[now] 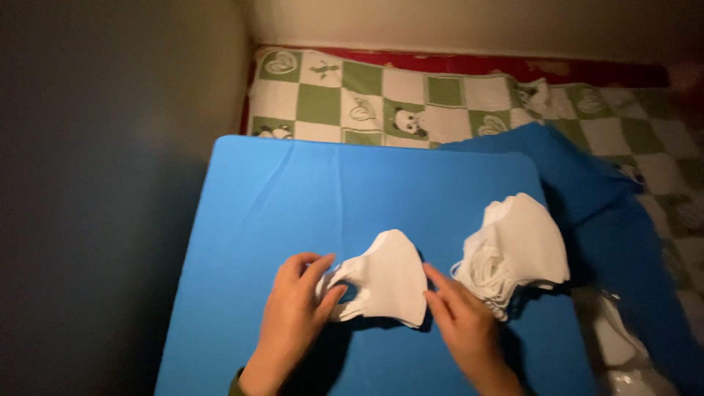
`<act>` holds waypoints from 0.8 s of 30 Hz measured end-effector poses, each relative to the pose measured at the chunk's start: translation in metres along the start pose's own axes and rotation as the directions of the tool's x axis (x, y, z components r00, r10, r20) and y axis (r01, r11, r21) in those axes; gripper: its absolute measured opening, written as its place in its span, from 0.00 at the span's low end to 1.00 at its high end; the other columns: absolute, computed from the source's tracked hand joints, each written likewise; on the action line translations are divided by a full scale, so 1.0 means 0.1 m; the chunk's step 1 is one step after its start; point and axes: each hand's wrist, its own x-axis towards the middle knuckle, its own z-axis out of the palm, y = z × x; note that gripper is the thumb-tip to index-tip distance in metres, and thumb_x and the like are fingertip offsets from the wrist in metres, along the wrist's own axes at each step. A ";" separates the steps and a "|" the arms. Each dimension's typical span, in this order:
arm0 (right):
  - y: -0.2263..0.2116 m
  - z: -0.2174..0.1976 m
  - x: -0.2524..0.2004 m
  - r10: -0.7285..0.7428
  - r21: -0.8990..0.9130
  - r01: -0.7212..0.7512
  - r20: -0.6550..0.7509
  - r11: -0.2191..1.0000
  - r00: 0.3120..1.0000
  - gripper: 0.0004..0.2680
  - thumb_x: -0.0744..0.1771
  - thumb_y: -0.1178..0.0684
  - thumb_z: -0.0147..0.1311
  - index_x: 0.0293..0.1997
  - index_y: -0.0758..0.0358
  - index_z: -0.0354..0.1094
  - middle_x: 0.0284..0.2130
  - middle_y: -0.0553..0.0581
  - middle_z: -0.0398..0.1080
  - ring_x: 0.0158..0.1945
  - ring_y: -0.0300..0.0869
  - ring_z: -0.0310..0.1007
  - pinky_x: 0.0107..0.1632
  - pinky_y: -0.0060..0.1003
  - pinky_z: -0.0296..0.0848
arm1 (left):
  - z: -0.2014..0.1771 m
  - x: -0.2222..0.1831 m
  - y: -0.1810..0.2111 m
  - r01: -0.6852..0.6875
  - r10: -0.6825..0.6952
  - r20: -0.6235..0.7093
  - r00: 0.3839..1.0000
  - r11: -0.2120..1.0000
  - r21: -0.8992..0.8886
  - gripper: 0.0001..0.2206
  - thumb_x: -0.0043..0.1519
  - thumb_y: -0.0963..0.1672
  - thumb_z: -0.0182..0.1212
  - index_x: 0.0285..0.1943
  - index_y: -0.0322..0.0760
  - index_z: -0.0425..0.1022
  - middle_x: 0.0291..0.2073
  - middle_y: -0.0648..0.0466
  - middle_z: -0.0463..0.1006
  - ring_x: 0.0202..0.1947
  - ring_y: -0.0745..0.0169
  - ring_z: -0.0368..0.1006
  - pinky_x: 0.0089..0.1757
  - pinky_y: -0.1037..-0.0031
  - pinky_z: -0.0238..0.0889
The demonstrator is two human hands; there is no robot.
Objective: The person is organizing a large quantity of white fabric masks by picking them up one by one, inspecting them, and then either stacking them neatly or placing them into a plastic sleeve.
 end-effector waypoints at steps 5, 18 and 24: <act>0.60 -0.54 0.18 -0.045 -0.189 0.003 -0.222 0.982 0.974 0.13 0.64 0.64 0.61 0.53 0.68 0.74 0.34 0.57 0.74 0.30 0.43 0.69 0.34 0.36 0.69 | 0.00 -0.30 0.24 -0.178 0.159 -0.159 0.974 0.977 -0.114 0.24 0.50 0.42 0.73 0.58 0.36 0.77 0.56 0.44 0.73 0.51 0.52 0.73 0.48 0.69 0.69; 1.49 -0.96 0.43 0.294 -0.287 -0.335 -0.178 0.897 0.939 0.18 0.62 0.52 0.67 0.57 0.66 0.73 0.47 0.65 0.68 0.40 0.51 0.68 0.41 0.40 0.70 | 1.15 -1.21 0.18 0.777 -0.481 0.634 0.605 0.532 -0.337 0.13 0.55 0.45 0.77 0.46 0.44 0.82 0.37 0.54 0.90 0.42 0.68 0.91 0.50 0.80 0.84; 1.46 -0.95 0.46 0.301 -0.334 -0.345 -0.176 0.877 0.937 0.18 0.62 0.53 0.68 0.55 0.68 0.72 0.49 0.67 0.67 0.45 0.53 0.70 0.44 0.43 0.72 | 1.08 -1.14 0.04 0.712 -0.367 0.662 0.653 0.595 -0.372 0.06 0.58 0.41 0.72 0.43 0.41 0.85 0.41 0.58 0.86 0.43 0.72 0.87 0.48 0.83 0.80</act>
